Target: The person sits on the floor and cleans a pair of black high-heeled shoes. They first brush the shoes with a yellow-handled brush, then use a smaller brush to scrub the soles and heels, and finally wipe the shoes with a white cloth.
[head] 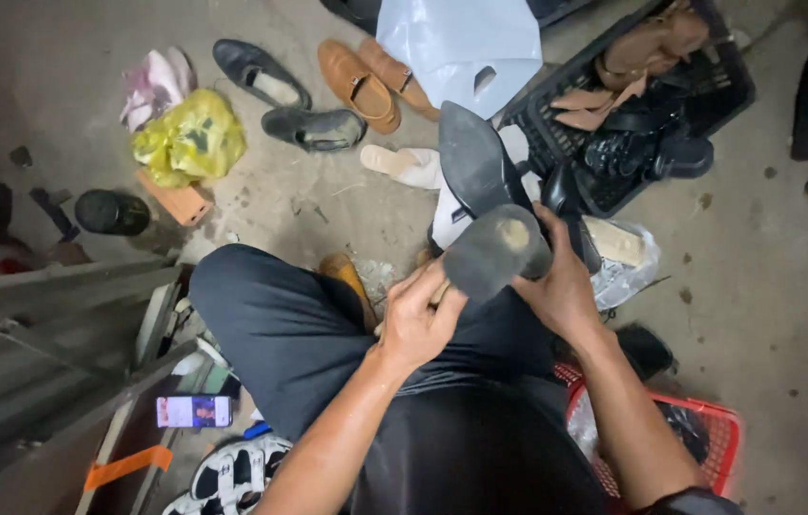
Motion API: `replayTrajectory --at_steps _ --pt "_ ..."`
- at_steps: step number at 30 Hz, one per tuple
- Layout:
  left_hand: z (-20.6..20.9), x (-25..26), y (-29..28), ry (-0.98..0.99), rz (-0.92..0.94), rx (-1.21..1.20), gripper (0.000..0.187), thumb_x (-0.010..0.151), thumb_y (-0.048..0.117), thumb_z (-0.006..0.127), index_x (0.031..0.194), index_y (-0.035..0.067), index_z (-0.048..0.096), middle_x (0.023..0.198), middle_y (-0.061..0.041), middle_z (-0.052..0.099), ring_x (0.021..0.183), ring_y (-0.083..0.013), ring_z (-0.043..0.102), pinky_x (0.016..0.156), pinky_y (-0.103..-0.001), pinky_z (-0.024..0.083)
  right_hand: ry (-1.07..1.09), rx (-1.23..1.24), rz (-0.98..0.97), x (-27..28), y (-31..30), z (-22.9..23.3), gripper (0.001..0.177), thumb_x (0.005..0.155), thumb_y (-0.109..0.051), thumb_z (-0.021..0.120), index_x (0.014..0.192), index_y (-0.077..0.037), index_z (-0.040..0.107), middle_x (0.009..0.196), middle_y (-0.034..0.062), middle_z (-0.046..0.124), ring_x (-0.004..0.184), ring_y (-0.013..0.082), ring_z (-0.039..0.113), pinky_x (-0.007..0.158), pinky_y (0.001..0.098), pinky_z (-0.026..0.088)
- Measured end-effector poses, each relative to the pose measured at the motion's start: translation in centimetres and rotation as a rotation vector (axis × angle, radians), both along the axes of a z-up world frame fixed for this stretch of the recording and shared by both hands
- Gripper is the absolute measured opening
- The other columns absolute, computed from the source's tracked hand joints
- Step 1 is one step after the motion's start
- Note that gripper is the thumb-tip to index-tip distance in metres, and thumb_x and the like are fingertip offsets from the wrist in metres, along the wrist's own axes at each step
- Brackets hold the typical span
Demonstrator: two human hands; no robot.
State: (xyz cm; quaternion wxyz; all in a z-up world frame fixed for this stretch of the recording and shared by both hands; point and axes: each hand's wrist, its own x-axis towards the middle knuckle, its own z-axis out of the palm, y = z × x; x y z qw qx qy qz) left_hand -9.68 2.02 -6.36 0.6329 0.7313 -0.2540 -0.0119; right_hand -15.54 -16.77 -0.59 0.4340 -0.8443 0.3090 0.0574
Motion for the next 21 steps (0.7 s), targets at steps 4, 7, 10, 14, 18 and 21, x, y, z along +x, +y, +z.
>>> replayTrajectory --at_steps 4,7,10,14,18,21 --pt "-4.9 -0.7 0.1 -0.038 0.024 0.105 0.035 0.086 0.011 0.07 0.12 0.005 0.075 0.101 -0.02 0.076 0.091 -0.0415 0.073 0.072 -0.049 0.059 -0.082 -0.052 0.016 -1.5 0.4 1.4 0.09 0.081 -0.027 0.083 0.156 -0.016 0.035 0.147 0.0326 0.05 0.131 0.0584 0.048 0.104 0.0736 0.041" --pt "-0.7 -0.5 -0.8 -0.011 0.022 0.254 0.039 0.091 0.03 0.077 0.125 0.01 0.074 0.107 -0.02 0.077 0.098 -0.041 0.073 0.078 -0.051 0.06 -0.147 -0.135 0.119 -2.8 -0.1 2.5 0.1 0.076 -0.035 0.088 0.154 -0.006 0.033 0.149 0.0378 0.044 0.13 0.0616 0.046 0.107 0.0726 0.038" --pt "-0.9 -2.5 -0.2 -0.047 -0.038 0.262 0.04 0.095 0.033 0.074 0.131 0.017 0.069 0.121 -0.011 0.074 0.109 -0.0308 0.073 0.087 -0.045 0.06 -0.147 -0.019 0.249 -7.1 -3.1 2.3 0.097 0.077 -0.034 0.076 0.157 -0.001 0.031 0.154 0.0318 0.04 0.137 0.0477 0.043 0.112 0.0603 0.035" --pt "-0.2 -4.9 -0.1 -0.057 -0.171 0.285 0.046 0.099 0.05 0.064 0.141 0.03 0.059 0.11 0.001 0.077 0.103 -0.0221 0.078 0.084 -0.041 0.061 -0.35 0.106 0.098 -12.0 -8.4 -0.4 0.046 0.123 -0.032 0.041 0.137 0.011 0.049 0.151 0.027 0.055 0.126 0.0336 0.057 0.109 0.041 0.048" --pt "0.8 -5.6 -0.1 -0.094 -0.307 0.248 0.044 0.104 0.043 0.062 0.145 0.026 0.057 0.085 0.002 0.064 0.078 -0.0187 0.068 0.067 -0.039 0.05 -0.205 -0.047 -0.125 -12.2 -8.4 -1.4 0.023 0.118 -0.021 0.066 0.136 -0.01 0.057 0.116 0.0016 0.056 0.103 0.0101 0.051 0.094 0.0242 0.043" --pt "1.4 -5.2 -0.2 0.027 -0.408 0.349 0.044 0.102 0.049 0.054 0.143 0.032 0.052 0.101 -0.005 0.073 0.1 -0.0302 0.074 0.076 -0.047 0.053 -0.106 -0.043 -0.268 -12.5 -8.6 -3.8 0.024 0.107 -0.033 0.071 0.125 -0.018 0.065 0.103 -0.0058 0.062 0.089 0.0056 0.051 0.081 0.0232 0.042"
